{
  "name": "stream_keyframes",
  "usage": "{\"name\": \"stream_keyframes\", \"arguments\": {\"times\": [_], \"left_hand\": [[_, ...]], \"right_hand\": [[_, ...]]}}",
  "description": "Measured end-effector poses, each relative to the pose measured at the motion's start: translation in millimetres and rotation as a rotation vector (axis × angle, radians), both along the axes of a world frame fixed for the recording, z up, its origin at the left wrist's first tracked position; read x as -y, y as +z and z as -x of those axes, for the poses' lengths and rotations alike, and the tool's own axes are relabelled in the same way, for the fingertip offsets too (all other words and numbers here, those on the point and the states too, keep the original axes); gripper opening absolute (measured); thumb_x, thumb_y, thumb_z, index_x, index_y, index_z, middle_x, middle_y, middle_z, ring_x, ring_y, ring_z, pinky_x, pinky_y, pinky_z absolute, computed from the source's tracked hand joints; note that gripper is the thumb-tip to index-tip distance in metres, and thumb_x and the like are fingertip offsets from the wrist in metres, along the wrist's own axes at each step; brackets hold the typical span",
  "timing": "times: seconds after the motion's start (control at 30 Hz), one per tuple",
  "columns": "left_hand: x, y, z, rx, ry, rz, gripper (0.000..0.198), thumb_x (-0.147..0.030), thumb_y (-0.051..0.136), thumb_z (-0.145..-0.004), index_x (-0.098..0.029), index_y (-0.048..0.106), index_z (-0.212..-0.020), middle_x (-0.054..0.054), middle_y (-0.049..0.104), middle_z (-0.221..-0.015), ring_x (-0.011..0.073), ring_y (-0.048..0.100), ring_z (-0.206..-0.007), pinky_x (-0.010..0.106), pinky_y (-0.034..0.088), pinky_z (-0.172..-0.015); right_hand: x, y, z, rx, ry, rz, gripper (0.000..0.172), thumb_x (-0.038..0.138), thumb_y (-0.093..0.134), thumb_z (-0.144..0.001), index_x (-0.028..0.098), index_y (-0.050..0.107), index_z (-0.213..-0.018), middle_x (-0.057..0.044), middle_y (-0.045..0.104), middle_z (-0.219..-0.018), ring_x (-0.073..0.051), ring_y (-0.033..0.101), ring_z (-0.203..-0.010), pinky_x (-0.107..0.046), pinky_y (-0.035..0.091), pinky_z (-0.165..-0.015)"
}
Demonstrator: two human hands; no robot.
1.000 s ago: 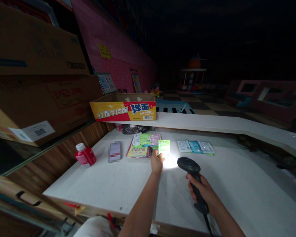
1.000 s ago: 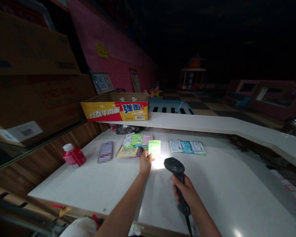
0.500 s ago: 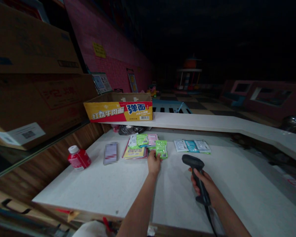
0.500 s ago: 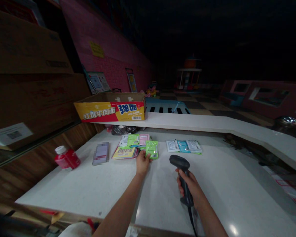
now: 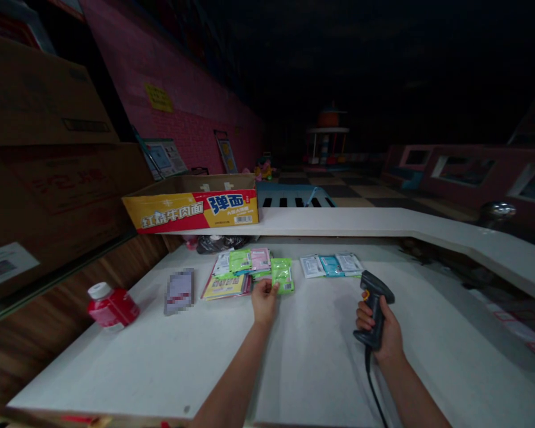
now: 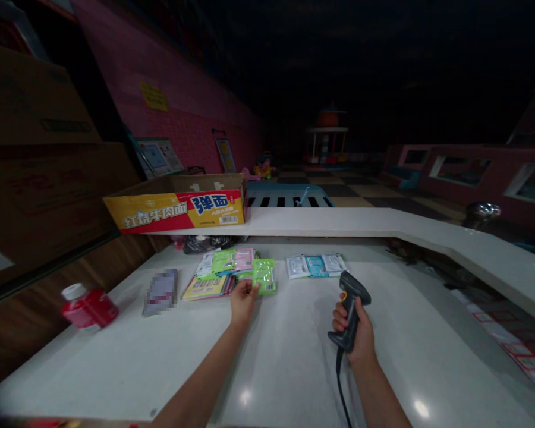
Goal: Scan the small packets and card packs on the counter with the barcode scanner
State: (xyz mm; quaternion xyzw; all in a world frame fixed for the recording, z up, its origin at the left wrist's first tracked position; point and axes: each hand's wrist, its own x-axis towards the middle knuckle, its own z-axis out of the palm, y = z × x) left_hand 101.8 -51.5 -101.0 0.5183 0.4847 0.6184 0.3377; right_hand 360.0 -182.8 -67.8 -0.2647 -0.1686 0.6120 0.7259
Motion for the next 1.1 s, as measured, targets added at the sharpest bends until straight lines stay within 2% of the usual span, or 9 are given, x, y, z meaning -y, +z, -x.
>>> {"name": "stream_keyframes", "arguments": {"times": [0.07,0.17,0.27,0.4,0.53,0.7,0.9,1.1], "left_hand": [[-2.4,1.5,-16.5,0.069,-0.064,0.021,0.039,-0.053,0.073,-0.065,-0.016,0.059,-0.067,-0.001,0.059,-0.058,0.0106,0.054,-0.053,0.02,0.044,-0.049],[-10.9,4.3,-51.6,0.185,-0.157,0.175,0.038,-0.049,0.076,-0.061,-0.015,0.062,-0.071,-0.001,0.061,-0.059,0.0106,0.053,-0.047,0.021,0.041,-0.043],[-26.3,8.0,-90.4,0.251,-0.195,0.299,0.033,-0.043,0.076,-0.061,-0.014,0.063,-0.072,0.0,0.064,-0.06,0.0109,0.055,-0.045,0.022,0.043,-0.041],[-50.8,12.7,-134.7,0.185,-0.181,0.343,0.02,-0.032,0.072,-0.067,-0.014,0.064,-0.069,0.002,0.066,-0.061,0.0122,0.059,-0.046,0.024,0.048,-0.044],[-69.4,13.9,-164.2,0.08,-0.172,0.364,0.013,-0.024,0.07,-0.069,-0.015,0.063,-0.063,0.002,0.065,-0.058,0.0135,0.06,-0.046,0.025,0.05,-0.046],[-77.9,14.5,-171.2,-0.031,-0.158,0.348,0.01,-0.018,0.072,-0.064,-0.017,0.063,-0.061,0.0,0.065,-0.056,0.0143,0.06,-0.046,0.024,0.048,-0.048],[-68.7,21.0,-158.8,-0.492,-0.088,0.188,0.006,-0.02,0.073,-0.065,-0.018,0.067,-0.065,0.008,0.072,-0.072,0.0217,0.068,-0.073,0.027,0.046,-0.065],[-59.4,29.3,-160.8,-0.555,-0.131,0.136,0.014,-0.013,0.059,-0.075,-0.018,0.069,-0.066,0.01,0.073,-0.076,0.0213,0.067,-0.075,0.028,0.045,-0.071]], "right_hand": [[-2.0,-0.7,-0.2,-0.039,-0.005,0.0,0.034,0.047,0.073,-0.075,0.021,0.059,-0.092,0.008,0.037,-0.061,-0.005,0.033,-0.043,-0.015,0.033,-0.038],[-4.6,-0.8,-0.3,-0.057,-0.004,0.007,0.035,0.047,0.073,-0.074,0.021,0.058,-0.091,0.008,0.037,-0.06,-0.006,0.032,-0.042,-0.015,0.033,-0.037],[-6.9,0.6,0.2,-0.042,-0.003,0.013,0.036,0.049,0.074,-0.073,0.021,0.056,-0.086,0.008,0.036,-0.06,-0.006,0.031,-0.041,-0.016,0.031,-0.036],[-9.9,1.9,1.2,-0.048,-0.02,0.024,0.037,0.05,0.074,-0.073,0.022,0.056,-0.086,0.009,0.035,-0.059,-0.006,0.031,-0.041,-0.016,0.031,-0.036],[-12.4,1.0,1.6,-0.088,-0.019,0.024,0.036,0.05,0.074,-0.073,0.022,0.057,-0.087,0.009,0.036,-0.059,-0.006,0.031,-0.041,-0.015,0.031,-0.037],[-14.2,-0.2,2.1,-0.074,-0.018,0.016,0.034,0.049,0.072,-0.075,0.022,0.057,-0.087,0.008,0.035,-0.059,-0.006,0.03,-0.041,-0.016,0.03,-0.036],[-14.8,-0.9,2.3,-0.084,-0.006,0.021,0.035,0.05,0.072,-0.076,0.022,0.057,-0.09,0.008,0.036,-0.059,-0.006,0.03,-0.041,-0.016,0.03,-0.036],[-14.3,0.3,2.2,-0.098,-0.002,0.037,0.034,0.049,0.073,-0.075,0.021,0.057,-0.087,0.008,0.037,-0.058,-0.006,0.03,-0.041,-0.016,0.03,-0.037]]}}
